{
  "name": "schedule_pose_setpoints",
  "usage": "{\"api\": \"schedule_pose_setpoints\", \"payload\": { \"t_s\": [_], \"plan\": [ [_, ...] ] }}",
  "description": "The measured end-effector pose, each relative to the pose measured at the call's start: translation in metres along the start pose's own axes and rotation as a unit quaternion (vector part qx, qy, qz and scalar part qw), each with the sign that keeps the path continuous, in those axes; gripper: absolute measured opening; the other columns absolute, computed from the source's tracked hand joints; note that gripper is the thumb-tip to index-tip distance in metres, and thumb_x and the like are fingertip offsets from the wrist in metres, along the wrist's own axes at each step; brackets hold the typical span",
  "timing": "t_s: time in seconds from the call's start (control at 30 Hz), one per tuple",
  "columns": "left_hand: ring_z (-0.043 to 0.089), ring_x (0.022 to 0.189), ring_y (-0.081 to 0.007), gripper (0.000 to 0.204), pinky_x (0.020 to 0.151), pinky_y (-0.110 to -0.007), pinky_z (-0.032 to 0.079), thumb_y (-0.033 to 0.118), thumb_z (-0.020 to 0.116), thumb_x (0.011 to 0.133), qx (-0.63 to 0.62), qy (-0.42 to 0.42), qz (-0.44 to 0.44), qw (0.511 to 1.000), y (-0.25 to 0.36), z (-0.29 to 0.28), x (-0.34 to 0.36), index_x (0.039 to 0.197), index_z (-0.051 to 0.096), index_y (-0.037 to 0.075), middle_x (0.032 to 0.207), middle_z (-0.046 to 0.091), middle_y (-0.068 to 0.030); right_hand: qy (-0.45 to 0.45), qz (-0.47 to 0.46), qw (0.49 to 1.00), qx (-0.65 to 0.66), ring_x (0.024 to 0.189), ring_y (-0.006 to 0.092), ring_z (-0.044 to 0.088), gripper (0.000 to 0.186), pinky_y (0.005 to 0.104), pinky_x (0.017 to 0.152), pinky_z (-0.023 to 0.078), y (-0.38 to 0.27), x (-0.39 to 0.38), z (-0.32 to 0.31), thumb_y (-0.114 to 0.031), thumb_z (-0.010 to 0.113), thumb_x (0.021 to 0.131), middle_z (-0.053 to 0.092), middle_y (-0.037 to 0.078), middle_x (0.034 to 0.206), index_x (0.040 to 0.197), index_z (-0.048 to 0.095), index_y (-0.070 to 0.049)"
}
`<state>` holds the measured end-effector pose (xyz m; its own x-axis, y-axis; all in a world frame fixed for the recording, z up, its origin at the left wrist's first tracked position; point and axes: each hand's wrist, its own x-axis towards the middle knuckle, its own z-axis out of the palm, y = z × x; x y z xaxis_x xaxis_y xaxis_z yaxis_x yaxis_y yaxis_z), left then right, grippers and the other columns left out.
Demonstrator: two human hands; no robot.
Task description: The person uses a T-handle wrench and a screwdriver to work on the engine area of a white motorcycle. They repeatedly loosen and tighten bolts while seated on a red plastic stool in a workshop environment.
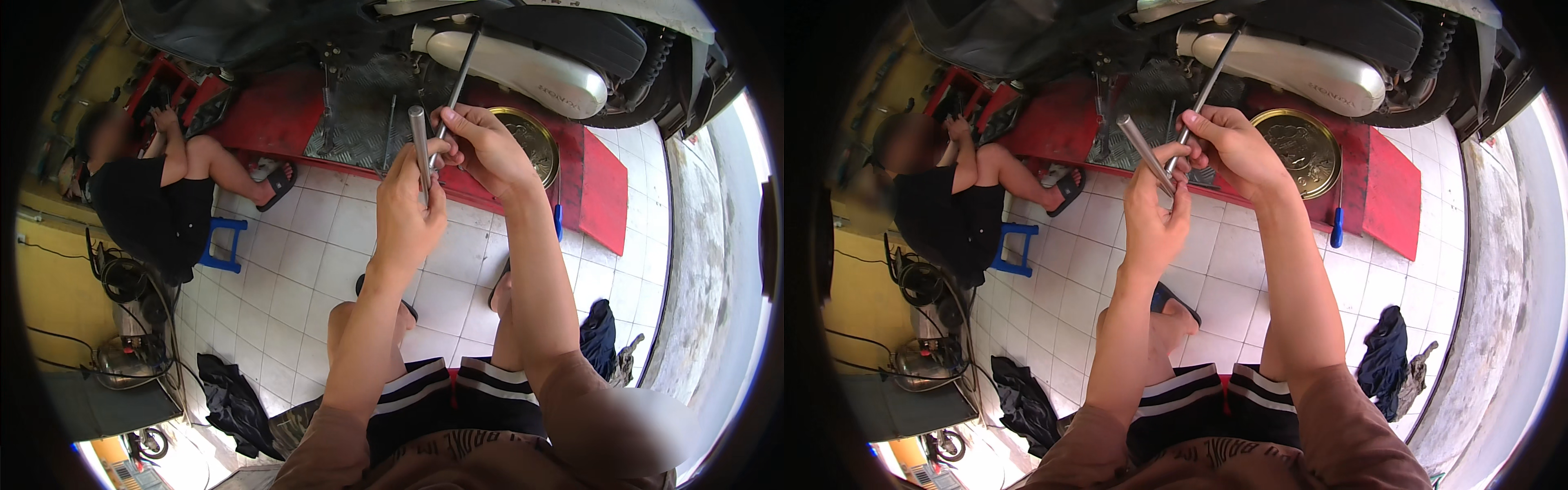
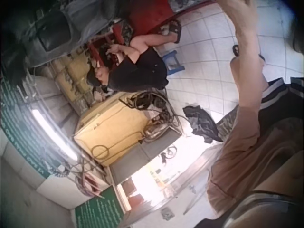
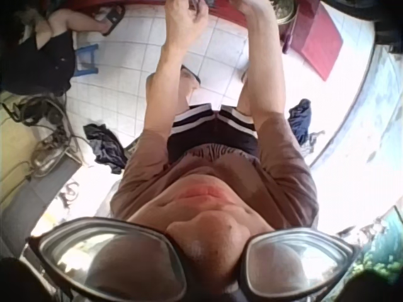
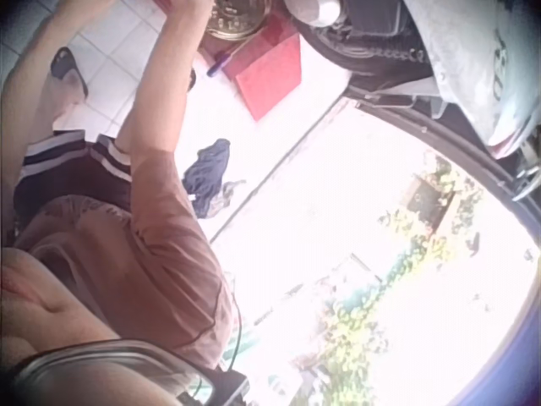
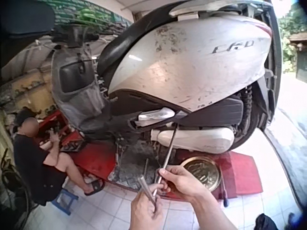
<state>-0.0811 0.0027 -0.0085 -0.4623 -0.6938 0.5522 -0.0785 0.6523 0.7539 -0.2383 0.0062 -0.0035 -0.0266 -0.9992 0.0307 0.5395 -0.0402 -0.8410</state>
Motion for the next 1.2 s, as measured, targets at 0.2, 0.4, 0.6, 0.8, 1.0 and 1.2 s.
{"api": "schedule_pose_setpoints", "payload": {
  "t_s": [0.2,0.4,0.6,0.8,1.0,1.2],
  "plan": [
    [0.060,0.071,-0.0123,0.034,0.068,-0.025,0.050,-0.014,0.054,0.075,-0.032,0.011,-0.009,0.999,-0.004,0.020,-0.017,0.105,0.057,0.001,0.079,0.060,-0.0042,0.040,0.014,0.994,-0.105,0.052,0.0068,0.045,0.023,0.0218,0.050,0.034,0.001,-0.007,-0.013,-0.021,0.058,0.093,0.050,-0.001,0.056,0.081,0.061,0.000],
    [0.063,0.073,-0.0124,0.025,0.064,-0.026,0.053,-0.012,0.054,0.078,-0.049,-0.053,-0.132,0.989,-0.030,0.043,-0.059,0.100,0.051,-0.001,0.081,0.059,-0.0063,-0.050,0.118,0.926,-0.355,0.059,0.0125,0.051,0.034,0.0283,0.057,0.041,0.018,-0.014,-0.026,-0.030,0.062,0.089,0.056,0.004,0.061,0.079,0.066,0.002],
    [0.063,0.102,-0.0299,0.057,0.077,-0.038,0.057,0.002,0.063,0.084,0.038,-0.219,-0.165,0.961,-0.029,0.089,-0.067,0.134,0.035,0.001,0.119,0.055,-0.0189,0.031,0.039,0.799,-0.599,0.085,0.0266,0.065,0.036,0.0355,0.078,0.049,0.046,-0.028,-0.071,-0.033,0.057,0.088,0.066,0.014,0.082,0.089,0.070,0.001],
    [0.063,0.100,-0.0292,0.071,0.088,-0.040,0.051,0.011,0.064,0.086,0.074,-0.421,-0.138,0.893,-0.026,0.134,-0.061,0.149,0.029,0.012,0.122,0.057,-0.0181,0.116,0.150,0.729,-0.658,0.079,0.0323,0.066,0.026,0.0399,0.076,0.052,-0.005,-0.075,-0.159,-0.022,0.063,0.082,0.069,0.018,0.086,0.098,0.071,-0.004],
    [0.067,0.093,-0.0297,0.034,0.081,-0.039,0.052,0.014,0.067,0.082,0.151,-0.356,-0.220,0.895,-0.094,0.203,-0.045,0.113,0.064,0.000,0.102,0.069,-0.0170,0.284,0.252,0.685,-0.621,0.087,0.0343,0.068,0.036,0.0420,0.080,0.053,-0.031,-0.117,-0.206,-0.037,0.066,0.076,0.069,0.020,0.092,0.094,0.074,-0.006],
    [0.066,0.088,-0.0305,0.016,0.075,-0.041,0.052,0.013,0.069,0.080,0.258,-0.223,-0.172,0.924,-0.143,0.264,-0.027,0.094,0.067,0.006,0.092,0.068,-0.0123,0.268,0.278,0.693,-0.609,0.082,0.0361,0.066,0.038,0.0414,0.078,0.051,-0.030,-0.139,-0.243,-0.039,0.066,0.077,0.068,0.021,0.084,0.091,0.073,-0.004]
  ]
}}
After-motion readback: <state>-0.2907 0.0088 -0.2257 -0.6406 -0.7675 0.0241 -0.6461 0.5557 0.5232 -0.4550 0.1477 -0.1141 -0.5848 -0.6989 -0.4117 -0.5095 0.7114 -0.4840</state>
